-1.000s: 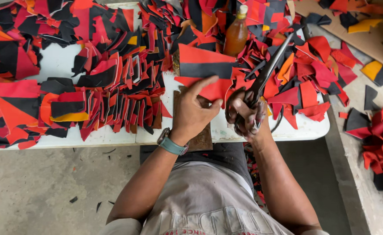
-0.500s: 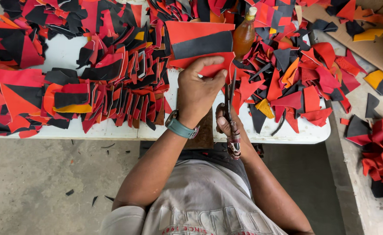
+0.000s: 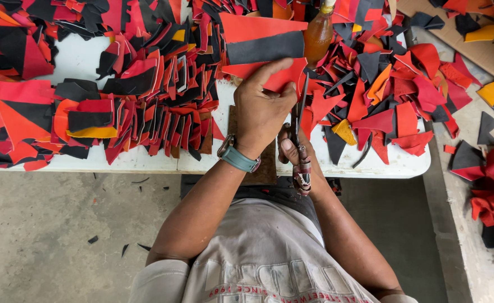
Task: The person assembles small red and black fabric pieces into layered units on a white table. They pick pieces, align them, apply adhesive from a small jar, press the layers together, and trim excess with scissors. Finished units are stacked on the left side of the table.
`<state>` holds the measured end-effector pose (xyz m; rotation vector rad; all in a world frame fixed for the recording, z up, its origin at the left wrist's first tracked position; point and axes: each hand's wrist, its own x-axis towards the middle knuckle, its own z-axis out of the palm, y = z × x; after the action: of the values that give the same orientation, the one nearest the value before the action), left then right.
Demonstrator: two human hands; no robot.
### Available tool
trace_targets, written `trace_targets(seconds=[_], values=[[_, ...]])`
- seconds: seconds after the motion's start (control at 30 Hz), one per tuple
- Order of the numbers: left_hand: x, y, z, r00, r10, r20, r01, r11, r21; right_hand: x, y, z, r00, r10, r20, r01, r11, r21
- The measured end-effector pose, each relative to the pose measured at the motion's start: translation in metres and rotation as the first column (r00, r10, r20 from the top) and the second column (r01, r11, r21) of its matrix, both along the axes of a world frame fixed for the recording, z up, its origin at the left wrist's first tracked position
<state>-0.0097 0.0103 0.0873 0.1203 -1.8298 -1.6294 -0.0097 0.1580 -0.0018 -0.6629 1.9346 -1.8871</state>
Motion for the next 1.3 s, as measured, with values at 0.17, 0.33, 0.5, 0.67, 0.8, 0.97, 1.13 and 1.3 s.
trace_targets(seconds=[0.17,0.33,0.5,0.67,0.8,0.97,1.13,1.3], values=[[0.007,0.000,-0.001,0.996,-0.057,-0.073,0.062,0.996,0.062,0.004,-0.001,0.007,0.993,-0.071,0.092,0.075,0.996,-0.038],[0.022,0.000,-0.008,0.999,-0.052,0.003,0.052,0.998,0.043,0.000,0.011,0.015,0.998,-0.010,0.062,0.016,0.995,-0.095],[0.014,-0.008,-0.006,0.999,-0.049,-0.015,0.050,0.997,0.066,0.003,0.015,0.019,0.998,0.051,0.045,-0.044,0.989,-0.142],[0.006,-0.013,-0.013,0.979,-0.006,-0.204,0.008,1.000,0.009,0.003,0.004,0.021,0.995,-0.093,-0.037,0.079,0.957,-0.279],[0.018,-0.001,-0.029,1.000,0.023,0.019,-0.020,0.992,-0.127,-0.021,-0.003,0.030,0.982,-0.166,-0.095,0.120,0.922,-0.369],[0.052,-0.016,-0.018,0.971,-0.228,0.075,0.199,0.940,0.278,-0.056,0.014,0.056,0.991,-0.096,0.090,0.118,0.947,-0.299],[0.098,-0.047,0.018,0.957,0.252,0.142,-0.101,0.752,-0.652,-0.069,0.053,0.076,0.999,0.028,-0.022,-0.026,0.994,0.104],[0.064,-0.022,0.033,0.994,0.044,-0.101,-0.110,0.414,-0.904,-0.063,0.052,0.070,0.971,0.218,-0.101,-0.208,0.972,0.105]])
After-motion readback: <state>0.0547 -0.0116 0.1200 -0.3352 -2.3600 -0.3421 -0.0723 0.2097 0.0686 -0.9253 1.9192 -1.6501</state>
